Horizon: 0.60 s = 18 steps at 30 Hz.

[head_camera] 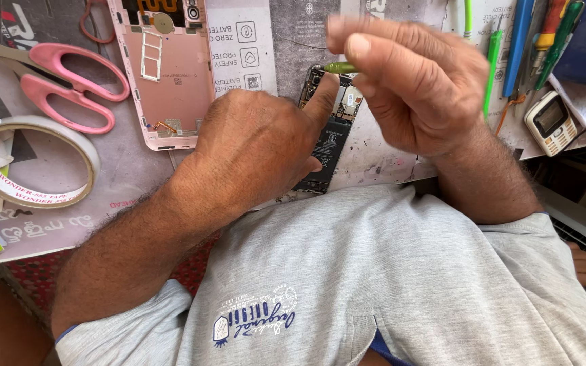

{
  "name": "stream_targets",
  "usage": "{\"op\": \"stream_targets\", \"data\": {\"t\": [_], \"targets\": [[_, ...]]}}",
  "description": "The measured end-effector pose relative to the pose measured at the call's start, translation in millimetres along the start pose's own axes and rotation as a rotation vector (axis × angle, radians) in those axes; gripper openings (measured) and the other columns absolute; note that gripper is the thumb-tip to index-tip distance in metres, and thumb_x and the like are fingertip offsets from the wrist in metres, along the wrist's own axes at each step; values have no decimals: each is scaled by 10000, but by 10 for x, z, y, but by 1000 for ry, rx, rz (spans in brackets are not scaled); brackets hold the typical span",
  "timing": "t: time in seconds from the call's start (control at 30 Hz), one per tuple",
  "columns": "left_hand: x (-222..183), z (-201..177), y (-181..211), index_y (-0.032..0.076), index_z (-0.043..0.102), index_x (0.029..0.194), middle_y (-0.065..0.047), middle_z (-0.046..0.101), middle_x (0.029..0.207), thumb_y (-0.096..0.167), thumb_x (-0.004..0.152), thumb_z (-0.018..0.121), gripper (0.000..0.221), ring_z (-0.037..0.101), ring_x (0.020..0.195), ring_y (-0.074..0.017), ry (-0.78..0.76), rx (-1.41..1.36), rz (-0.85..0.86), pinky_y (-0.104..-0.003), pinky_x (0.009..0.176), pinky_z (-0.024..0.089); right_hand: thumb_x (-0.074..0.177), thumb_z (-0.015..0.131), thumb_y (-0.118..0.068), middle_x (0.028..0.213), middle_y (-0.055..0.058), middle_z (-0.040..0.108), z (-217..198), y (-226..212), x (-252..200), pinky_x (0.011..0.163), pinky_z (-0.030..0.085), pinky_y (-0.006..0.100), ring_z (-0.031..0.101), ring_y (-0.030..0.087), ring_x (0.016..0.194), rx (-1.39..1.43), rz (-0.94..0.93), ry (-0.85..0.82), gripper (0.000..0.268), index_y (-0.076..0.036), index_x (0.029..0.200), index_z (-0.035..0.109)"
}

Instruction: The person uses a green plastic pry tool and a green screwdriver to adjust internal components of a disassembled smartphone. They reconnect a ribbon cable, reattach the back cover, and insert a SIM card into the reassembled device.

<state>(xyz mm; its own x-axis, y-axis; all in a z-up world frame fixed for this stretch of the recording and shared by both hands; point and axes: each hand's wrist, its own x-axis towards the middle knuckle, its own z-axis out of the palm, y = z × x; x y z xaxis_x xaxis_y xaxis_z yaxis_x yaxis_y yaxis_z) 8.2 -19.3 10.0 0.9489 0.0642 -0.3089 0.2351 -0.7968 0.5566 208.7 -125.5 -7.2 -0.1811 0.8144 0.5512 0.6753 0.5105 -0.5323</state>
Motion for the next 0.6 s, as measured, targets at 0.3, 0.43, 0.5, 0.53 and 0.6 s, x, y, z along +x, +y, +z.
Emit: {"op": "stream_targets", "data": {"t": [0.3, 0.43, 0.5, 0.53, 0.6], "targets": [[2, -20, 5, 22, 378, 1511, -69, 678, 574, 491, 774, 822, 980, 678, 476, -224, -60, -7, -11, -387, 414, 549, 1008, 760, -21, 1006, 188, 750, -68, -13, -4, 701, 673, 370, 779, 275, 857, -70, -20, -12, 265, 9, 1243, 641], [13, -16, 19, 5, 385, 1492, -71, 683, 635, 471, 776, 824, 960, 681, 487, -236, -50, -4, -7, -393, 402, 549, 1118, 675, -10, 1153, 207, 747, -77, 12, 2, 783, 683, 343, 780, 275, 991, -14, -20, -16, 282, 8, 1390, 604], [7, -14, 13, -4, 387, 1486, -68, 683, 635, 461, 775, 825, 956, 680, 518, -250, -45, -4, -4, -396, 403, 549, 1151, 672, 31, 1160, 173, 756, -73, -3, 15, 781, 677, 312, 784, 245, 1002, -3, -1, -28, 268, 4, 1409, 602], [2, -13, 11, -4, 386, 1489, -71, 682, 617, 463, 772, 827, 962, 681, 506, -245, -38, -7, -5, -397, 405, 550, 1113, 712, -6, 1096, 173, 752, -73, -1, 28, 741, 667, 317, 777, 245, 942, -13, -21, -12, 263, 13, 1357, 615], [0, -8, 12, -4, 384, 1495, -76, 679, 582, 467, 766, 829, 975, 683, 481, -235, -24, -13, -5, -398, 409, 552, 1035, 789, -82, 968, 172, 744, -84, 8, 55, 660, 646, 329, 762, 246, 821, -34, -59, 20, 286, 30, 1253, 642]]}}
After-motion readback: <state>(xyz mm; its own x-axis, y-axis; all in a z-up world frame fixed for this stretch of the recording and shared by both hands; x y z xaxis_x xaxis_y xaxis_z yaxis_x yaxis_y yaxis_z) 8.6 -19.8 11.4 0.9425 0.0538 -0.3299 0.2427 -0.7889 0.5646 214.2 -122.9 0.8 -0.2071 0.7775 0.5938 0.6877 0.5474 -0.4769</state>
